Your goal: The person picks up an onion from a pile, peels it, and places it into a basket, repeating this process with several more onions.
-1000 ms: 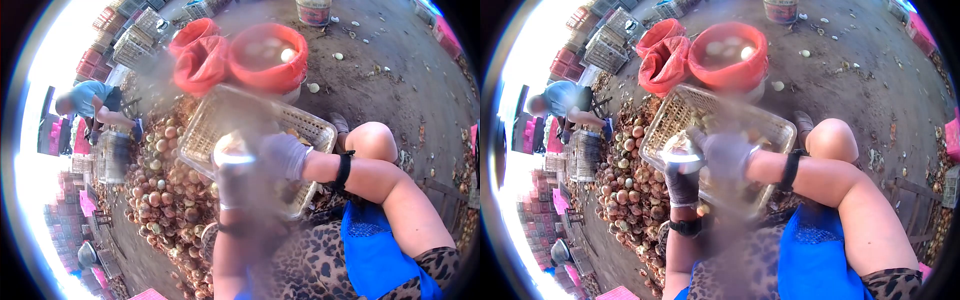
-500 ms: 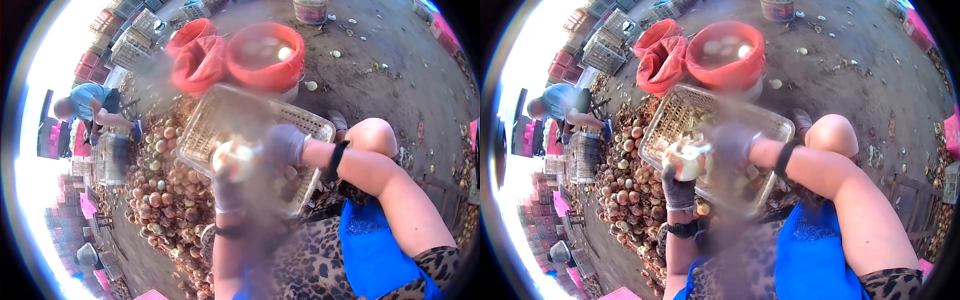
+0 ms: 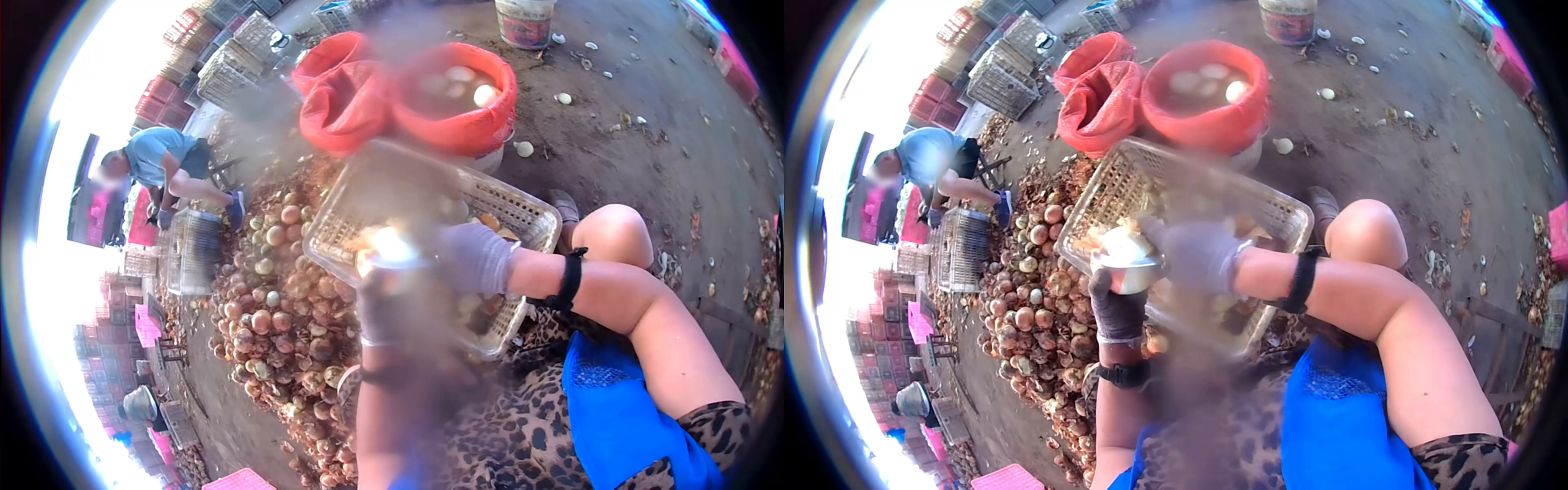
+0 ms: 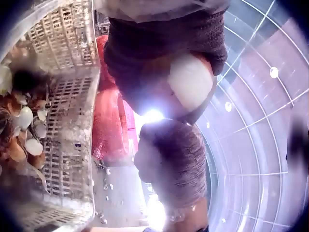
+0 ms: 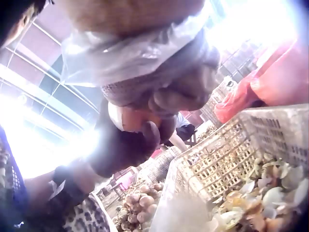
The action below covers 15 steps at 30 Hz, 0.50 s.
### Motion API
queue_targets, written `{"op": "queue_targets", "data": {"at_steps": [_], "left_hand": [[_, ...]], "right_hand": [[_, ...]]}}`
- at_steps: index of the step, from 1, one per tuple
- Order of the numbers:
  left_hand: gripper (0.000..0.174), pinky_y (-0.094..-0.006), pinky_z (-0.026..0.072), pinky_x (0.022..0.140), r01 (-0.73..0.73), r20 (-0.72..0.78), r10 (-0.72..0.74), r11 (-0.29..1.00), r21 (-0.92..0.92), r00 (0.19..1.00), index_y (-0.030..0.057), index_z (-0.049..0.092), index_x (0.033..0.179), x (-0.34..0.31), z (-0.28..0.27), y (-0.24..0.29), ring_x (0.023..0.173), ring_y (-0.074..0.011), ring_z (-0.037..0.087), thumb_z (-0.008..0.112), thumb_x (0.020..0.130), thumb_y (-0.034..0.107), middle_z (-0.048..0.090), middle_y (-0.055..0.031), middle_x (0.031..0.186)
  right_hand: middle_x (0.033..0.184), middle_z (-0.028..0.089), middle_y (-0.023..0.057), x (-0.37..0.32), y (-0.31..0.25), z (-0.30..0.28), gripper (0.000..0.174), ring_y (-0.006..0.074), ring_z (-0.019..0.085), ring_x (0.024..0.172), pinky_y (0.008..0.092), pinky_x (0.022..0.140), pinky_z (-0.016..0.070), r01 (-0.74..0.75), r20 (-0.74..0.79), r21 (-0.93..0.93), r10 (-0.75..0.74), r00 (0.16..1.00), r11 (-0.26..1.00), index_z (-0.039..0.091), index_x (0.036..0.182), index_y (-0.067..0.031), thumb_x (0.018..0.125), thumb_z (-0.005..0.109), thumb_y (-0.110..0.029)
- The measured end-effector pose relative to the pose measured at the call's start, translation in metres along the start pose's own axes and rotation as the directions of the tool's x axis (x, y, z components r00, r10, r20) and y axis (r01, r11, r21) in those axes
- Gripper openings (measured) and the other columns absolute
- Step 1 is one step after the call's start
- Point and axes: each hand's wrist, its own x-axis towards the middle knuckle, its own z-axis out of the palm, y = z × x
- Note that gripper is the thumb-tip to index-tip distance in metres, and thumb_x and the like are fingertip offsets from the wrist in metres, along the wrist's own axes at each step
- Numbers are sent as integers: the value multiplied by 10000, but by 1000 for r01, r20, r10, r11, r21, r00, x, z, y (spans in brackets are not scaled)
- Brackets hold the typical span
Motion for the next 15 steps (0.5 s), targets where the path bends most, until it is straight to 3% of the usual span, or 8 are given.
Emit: {"op": "queue_targets", "data": {"at_steps": [4,5,8,10,11,12,14,15], "left_hand": [[834,-405,344,1045,-86,1,88,967,238,996,-19,352,1311,6,-9,-5,1192,-282,450,687,701,441,454,-143,1270],[833,-404,342,1047,-66,-14,70,979,195,997,-18,355,1310,4,-6,-7,1192,-281,450,690,699,438,454,-145,1271],[797,-399,356,1028,-58,15,57,996,72,998,-13,385,1289,-2,9,-10,1165,-280,465,696,698,421,471,-150,1251],[715,-366,411,957,-141,153,141,990,-10,978,-3,438,1242,-9,25,-1,1086,-251,506,693,714,406,512,-144,1181],[668,-335,447,909,-186,250,192,981,-50,949,2,467,1213,-9,29,8,1035,-222,534,689,727,403,538,-138,1135],[717,-338,436,925,-218,213,225,974,-58,951,-6,453,1228,-7,22,13,1082,-231,512,687,713,435,519,-151,1170],[772,-465,358,1038,-178,25,180,980,-85,983,-10,403,1283,-14,8,22,1171,-346,455,681,685,392,468,-178,1261],[771,-453,364,1032,-173,16,174,983,-63,985,-9,396,1286,-13,6,24,1169,-333,458,675,690,394,467,-173,1259]], "right_hand": [[929,640,185,2,-4,-14,621,342,626,839,372,726,489,-135,136,61,125,983,989,393,1311,5,777,612,-224],[931,639,189,3,-2,-18,635,346,624,849,372,737,489,-138,161,65,126,979,988,386,1323,-8,775,617,-233],[773,633,192,11,50,14,402,344,636,733,378,640,502,46,52,14,-47,998,999,548,1019,-18,696,667,-225],[697,632,189,1,73,31,306,340,642,678,381,592,507,15,-28,-16,-16,999,1000,624,904,-25,672,686,-215],[700,633,186,-7,80,40,324,340,641,687,382,597,505,-121,-60,1,120,991,993,616,947,-35,685,683,-212],[708,634,185,-4,77,39,339,339,640,691,385,599,502,-177,-72,18,178,981,984,603,986,-44,700,676,-209],[730,634,182,3,69,37,369,338,635,696,392,601,496,-226,-85,59,230,969,972,573,1060,-62,730,658,-202],[743,634,182,6,64,34,383,337,632,696,396,600,493,-233,-97,94,242,966,968,556,1095,-72,745,647,-199]]}}
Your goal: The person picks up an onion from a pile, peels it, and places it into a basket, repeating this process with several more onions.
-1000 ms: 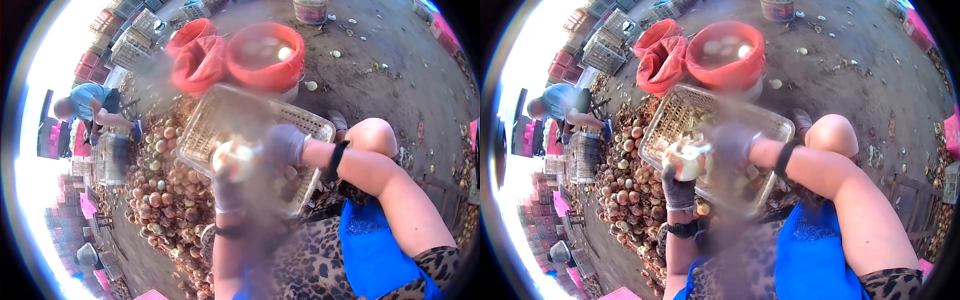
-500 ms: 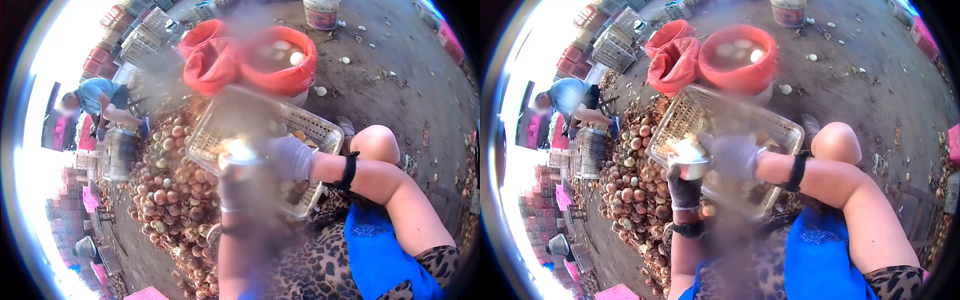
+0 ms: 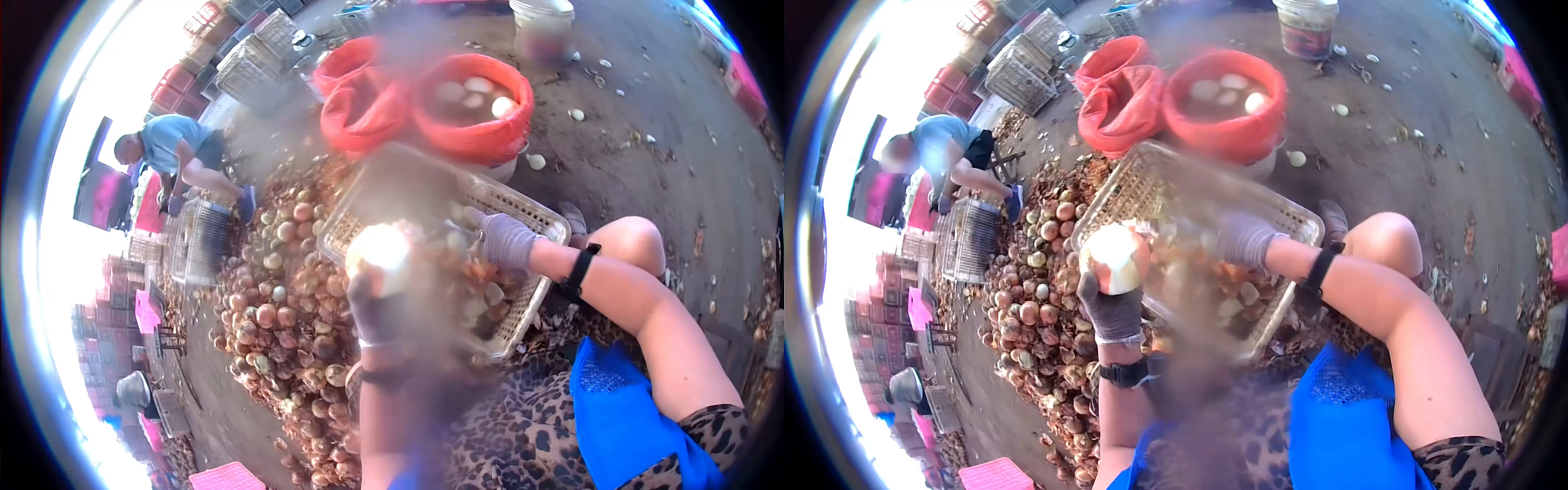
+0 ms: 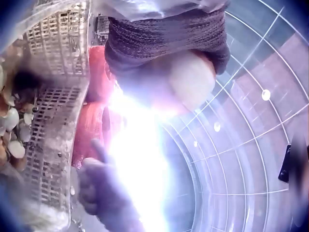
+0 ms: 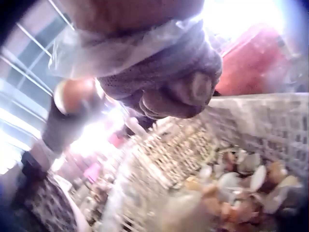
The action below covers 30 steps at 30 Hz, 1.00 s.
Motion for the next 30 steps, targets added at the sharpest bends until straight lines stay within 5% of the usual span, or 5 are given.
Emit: {"op": "queue_targets", "data": {"at_steps": [5,15,18,25,30], "left_hand": [[812,-414,412,975,45,-65,-34,983,176,997,2,373,1290,3,-8,-4,1127,-292,485,692,676,426,474,-143,1229],[511,-332,541,725,-115,-20,147,844,524,989,18,432,1238,8,-23,-26,909,-241,597,557,875,356,557,-165,1081],[819,-450,452,933,-85,111,59,965,248,992,42,391,1290,6,-2,-16,1089,-300,519,729,652,426,495,-158,1206],[848,-410,414,984,-16,25,10,965,261,1000,-26,373,1287,13,-20,-10,1108,-290,506,689,682,477,499,-150,1202],[812,-396,454,930,176,-11,-177,965,193,984,-38,405,1253,3,-19,-14,1060,-286,538,688,667,448,519,-162,1168]], "right_hand": [[735,622,136,-12,-51,-14,248,296,623,655,395,569,480,360,-122,-119,-374,919,925,619,986,-78,785,575,-217],[805,659,135,12,-40,-29,382,252,654,692,374,585,502,155,357,-33,-133,925,987,623,1016,-44,830,565,-372],[753,668,147,5,-17,-13,303,260,661,651,357,589,516,-65,346,-52,79,935,997,667,868,-36,801,582,-319],[750,647,142,5,-36,2,521,302,640,663,384,601,500,315,-137,63,-304,943,947,496,1234,-67,751,616,-218],[829,622,168,-11,-81,-43,720,312,630,723,373,637,488,239,297,-62,-210,931,969,311,1392,-118,756,630,-228]]}}
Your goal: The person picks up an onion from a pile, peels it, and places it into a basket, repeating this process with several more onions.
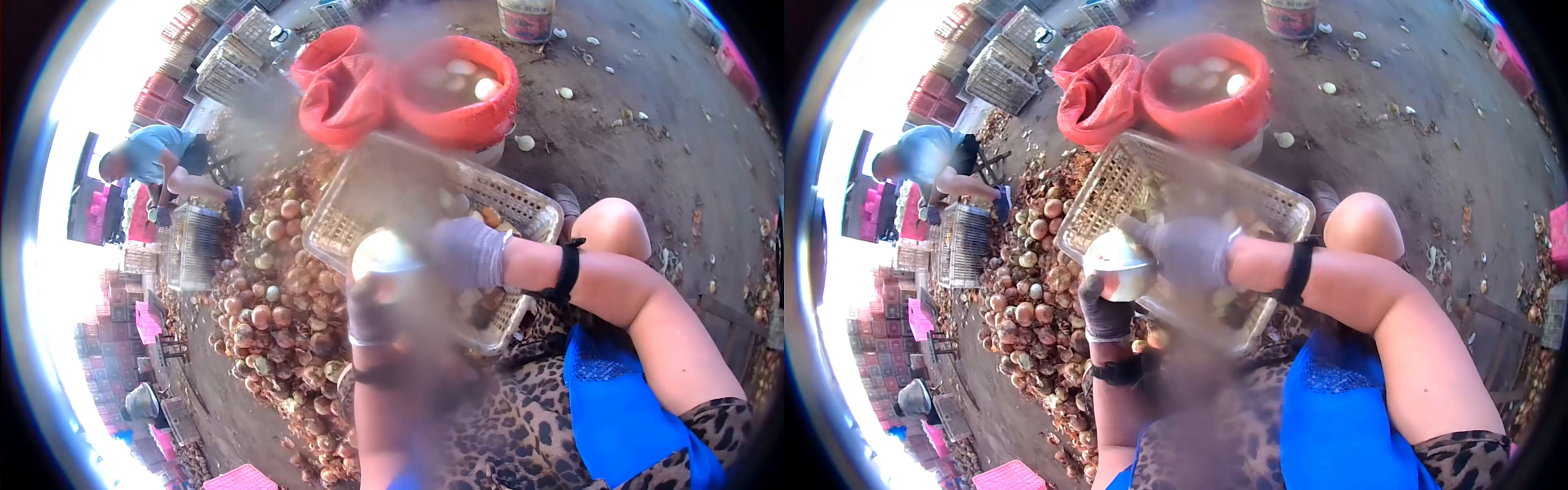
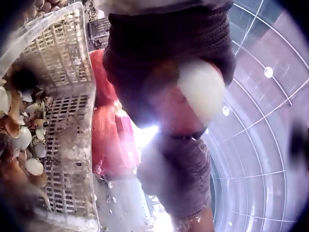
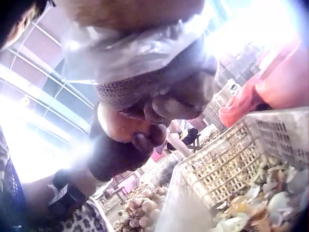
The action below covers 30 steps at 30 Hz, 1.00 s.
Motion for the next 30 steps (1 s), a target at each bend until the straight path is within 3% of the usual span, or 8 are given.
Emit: {"op": "queue_targets", "data": {"at_steps": [6,12,14,17,21,23,25,30], "left_hand": [[766,-324,510,781,42,-28,-42,999,6,999,-4,456,1216,4,2,-8,910,-218,591,684,667,480,567,-116,1065],[864,-448,397,1001,-53,208,60,998,-37,976,-37,376,1295,-3,25,-8,1127,-335,506,649,685,510,502,-199,1229],[838,-471,400,991,-20,-55,17,998,-61,998,-29,374,1295,-3,21,-1,1122,-342,507,621,704,512,493,-195,1240],[792,-473,430,935,158,214,14,629,-761,977,21,397,1292,2,12,4,1117,-325,479,530,761,594,461,-179,1250],[701,-478,424,916,-304,-243,275,948,-90,930,69,403,1306,20,-16,-6,1139,-319,445,486,830,577,456,-150,1252],[647,-478,411,922,-116,106,212,816,-566,972,92,408,1309,24,-34,-11,1150,-318,437,487,852,543,455,-130,1258],[618,-479,396,934,-96,97,185,810,-578,978,108,409,1314,25,-36,-14,1155,-315,434,496,862,520,452,-112,1268],[588,-492,373,958,-289,-206,255,944,-157,945,112,418,1311,26,-21,-11,1159,-300,438,563,850,447,456,-80,1281]], "right_hand": [[933,628,169,2,21,3,764,308,636,792,364,686,499,6,39,-108,-1,999,994,318,1391,-102,734,687,-229],[838,663,192,-8,72,11,364,375,642,788,424,693,509,-102,-44,28,103,994,994,636,992,-36,692,675,-239],[871,663,192,20,76,40,452,383,636,810,432,704,506,-245,34,-58,247,968,968,588,1117,-48,726,657,-263],[974,638,187,12,59,35,503,287,616,932,355,797,479,-94,-215,369,184,959,925,513,1223,-48,797,614,-296],[1019,613,169,21,40,73,511,220,591,958,301,777,464,220,-340,554,-23,940,803,455,1268,-56,825,607,-260],[925,620,172,19,22,73,490,266,606,833,338,690,478,317,-429,501,-87,899,805,455,1240,-51,813,604,-241],[772,625,185,11,-4,54,457,340,614,637,408,563,490,255,-443,383,-66,894,888,460,1192,-43,794,594,-223],[740,613,174,4,-25,25,351,344,613,636,401,577,496,83,-381,361,65,922,929,514,1119,-40,812,576,-200]]}}
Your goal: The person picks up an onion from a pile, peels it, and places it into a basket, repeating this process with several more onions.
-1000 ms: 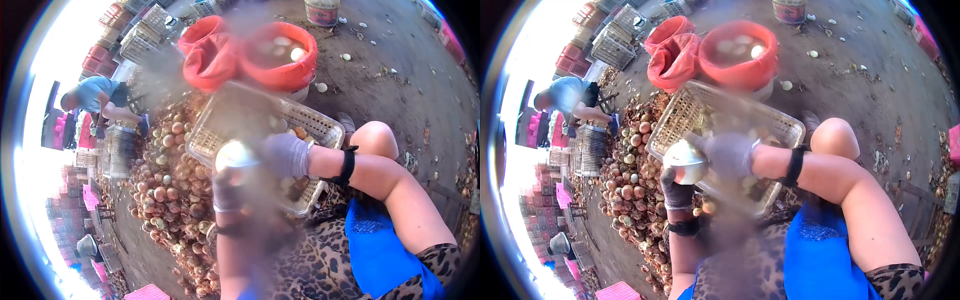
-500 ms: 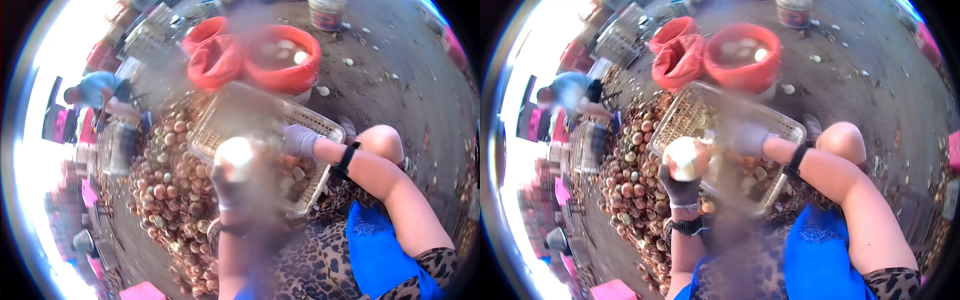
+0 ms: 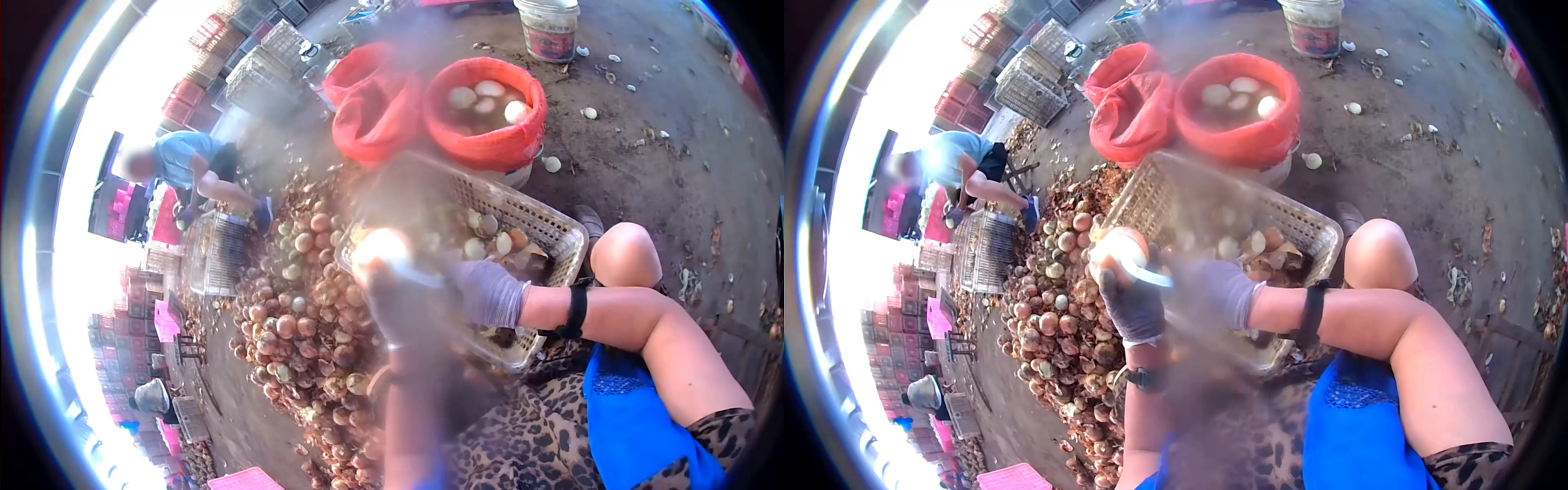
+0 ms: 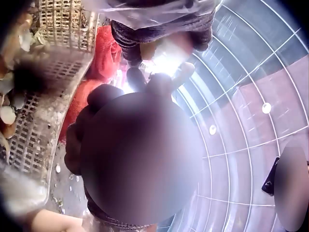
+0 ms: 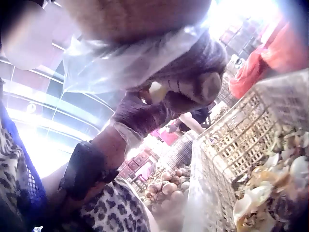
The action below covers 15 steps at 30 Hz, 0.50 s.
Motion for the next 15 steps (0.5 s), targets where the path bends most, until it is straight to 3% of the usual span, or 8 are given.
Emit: {"op": "queue_targets", "data": {"at_steps": [1,4,7,9,10,12,14,15], "left_hand": [[583,-496,373,964,-80,-17,82,988,132,996,107,422,1305,4,-2,-3,1159,-300,439,577,844,428,458,-81,1280],[570,-499,374,988,-227,-18,247,914,337,969,94,436,1289,14,-3,-13,1158,-296,446,613,826,375,468,-89,1272],[566,-476,381,1009,-189,30,187,981,36,982,82,444,1277,15,5,-10,1153,-290,459,634,812,342,480,-108,1262],[569,-454,393,1012,-24,178,93,933,-360,980,78,445,1275,10,22,0,1151,-285,469,642,806,334,484,-120,1261],[575,-451,402,1004,-60,129,109,941,-334,986,73,447,1270,9,27,2,1150,-285,473,650,799,332,489,-122,1253],[586,-444,420,989,-129,23,141,952,-279,990,62,450,1260,6,35,4,1148,-285,481,667,786,328,498,-127,1239],[605,-437,418,989,-102,22,111,966,-237,994,47,448,1249,3,43,4,1147,-277,485,683,770,331,499,-119,1227],[607,-434,413,993,-118,25,126,972,-201,992,45,448,1246,3,43,1,1145,-275,486,686,767,330,498,-117,1225]], "right_hand": [[731,613,167,0,-4,-5,329,345,613,632,399,576,497,-34,-3,-4,34,999,999,523,1103,-39,818,571,-196],[764,617,142,6,22,21,275,315,630,674,390,588,499,227,-243,-144,-256,936,963,555,1059,-41,822,555,-180],[851,616,122,3,19,27,236,264,637,712,353,608,502,135,-274,74,-110,955,988,588,1029,-50,817,539,-142],[898,599,117,22,59,43,201,235,624,759,326,639,492,22,-291,284,65,955,959,604,990,-62,811,547,-133],[886,602,108,27,67,40,192,227,619,772,318,652,487,-35,-259,472,176,950,881,606,973,-69,804,566,-151],[862,607,90,38,82,35,182,211,609,797,301,677,477,-99,-185,792,392,901,602,612,941,-83,791,605,-186],[832,610,76,37,50,17,195,189,598,791,301,692,475,48,-256,815,284,924,578,608,956,-86,802,622,-204],[812,603,66,37,54,18,219,168,580,765,302,685,474,190,-425,529,65,903,827,598,982,-67,817,630,-209]]}}
